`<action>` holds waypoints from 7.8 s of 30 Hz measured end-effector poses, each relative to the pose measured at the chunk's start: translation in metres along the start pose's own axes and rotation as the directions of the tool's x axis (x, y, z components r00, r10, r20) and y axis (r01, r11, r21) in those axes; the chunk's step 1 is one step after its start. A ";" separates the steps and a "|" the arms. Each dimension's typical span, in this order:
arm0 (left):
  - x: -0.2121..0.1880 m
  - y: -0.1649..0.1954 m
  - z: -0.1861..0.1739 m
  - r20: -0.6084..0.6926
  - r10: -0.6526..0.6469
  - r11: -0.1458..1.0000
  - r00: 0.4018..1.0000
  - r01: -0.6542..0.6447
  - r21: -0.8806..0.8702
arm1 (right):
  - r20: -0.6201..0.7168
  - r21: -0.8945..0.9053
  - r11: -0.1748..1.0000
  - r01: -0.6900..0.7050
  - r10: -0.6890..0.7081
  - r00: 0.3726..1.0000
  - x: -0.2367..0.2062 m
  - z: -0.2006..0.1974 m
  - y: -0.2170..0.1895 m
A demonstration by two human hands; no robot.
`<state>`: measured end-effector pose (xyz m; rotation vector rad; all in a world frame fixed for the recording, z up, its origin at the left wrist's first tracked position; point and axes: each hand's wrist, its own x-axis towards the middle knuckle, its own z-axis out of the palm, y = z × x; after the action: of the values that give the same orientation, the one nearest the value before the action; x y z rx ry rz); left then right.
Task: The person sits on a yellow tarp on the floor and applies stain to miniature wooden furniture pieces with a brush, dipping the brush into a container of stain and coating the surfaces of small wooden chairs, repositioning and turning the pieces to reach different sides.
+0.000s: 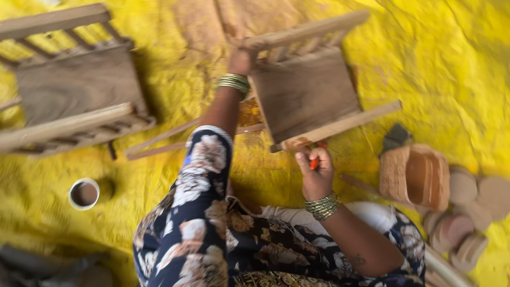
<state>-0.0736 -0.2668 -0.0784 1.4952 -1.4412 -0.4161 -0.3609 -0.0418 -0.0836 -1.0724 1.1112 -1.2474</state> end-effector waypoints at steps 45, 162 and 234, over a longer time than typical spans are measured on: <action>-0.243 0.125 -0.043 0.356 -0.237 0.971 0.904 0.235 0.049 | 0.559 -0.692 0.287 0.663 -0.369 0.743 0.107 -0.058 -0.080; -0.213 0.133 -0.101 0.680 -0.465 0.828 0.567 0.008 0.560 | -0.075 0.223 0.970 -0.100 0.120 0.990 0.105 -0.055 -0.084; -0.209 0.114 -0.073 0.537 -0.074 0.955 0.840 -0.095 0.280 | 0.410 -0.462 0.563 0.685 -0.550 0.728 0.017 -0.003 -0.144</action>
<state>-0.1295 -0.0295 -0.0304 1.6856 -2.0341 -0.6820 -0.3852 -0.0639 0.0580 -2.1948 0.9850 -1.2814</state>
